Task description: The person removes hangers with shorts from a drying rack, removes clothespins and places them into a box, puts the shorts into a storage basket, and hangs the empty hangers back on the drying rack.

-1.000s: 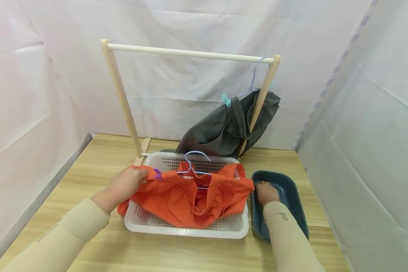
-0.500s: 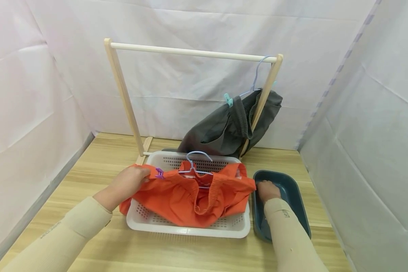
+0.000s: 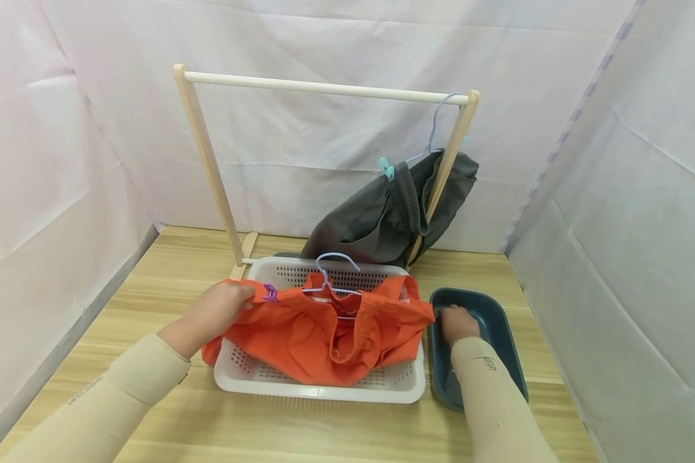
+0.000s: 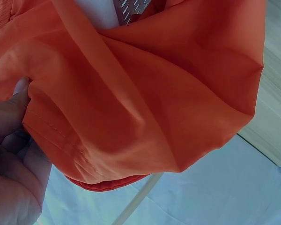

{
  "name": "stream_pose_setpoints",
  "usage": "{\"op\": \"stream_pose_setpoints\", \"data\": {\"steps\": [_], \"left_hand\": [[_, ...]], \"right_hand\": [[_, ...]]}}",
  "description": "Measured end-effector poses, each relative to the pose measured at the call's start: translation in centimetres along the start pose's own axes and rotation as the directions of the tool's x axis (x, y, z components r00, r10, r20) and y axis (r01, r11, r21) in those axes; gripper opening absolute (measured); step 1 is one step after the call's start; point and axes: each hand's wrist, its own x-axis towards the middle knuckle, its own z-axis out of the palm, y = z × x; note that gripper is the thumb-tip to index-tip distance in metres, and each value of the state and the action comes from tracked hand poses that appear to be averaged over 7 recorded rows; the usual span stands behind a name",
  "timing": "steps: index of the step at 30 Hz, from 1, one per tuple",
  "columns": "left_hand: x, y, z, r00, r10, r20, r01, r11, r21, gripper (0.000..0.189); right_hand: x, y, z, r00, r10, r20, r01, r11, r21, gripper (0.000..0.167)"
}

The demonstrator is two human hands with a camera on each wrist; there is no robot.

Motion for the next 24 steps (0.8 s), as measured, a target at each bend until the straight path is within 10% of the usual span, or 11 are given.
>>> {"op": "stream_pose_setpoints", "data": {"steps": [24], "left_hand": [[0.0, 0.0, 0.2, 1.0, -0.006, -0.027, 0.006, 1.0, 0.009, 0.022]], "right_hand": [[-1.5, 0.8, -2.3, 0.987, 0.158, -0.036, -0.145, 0.962, 0.23, 0.046]]}}
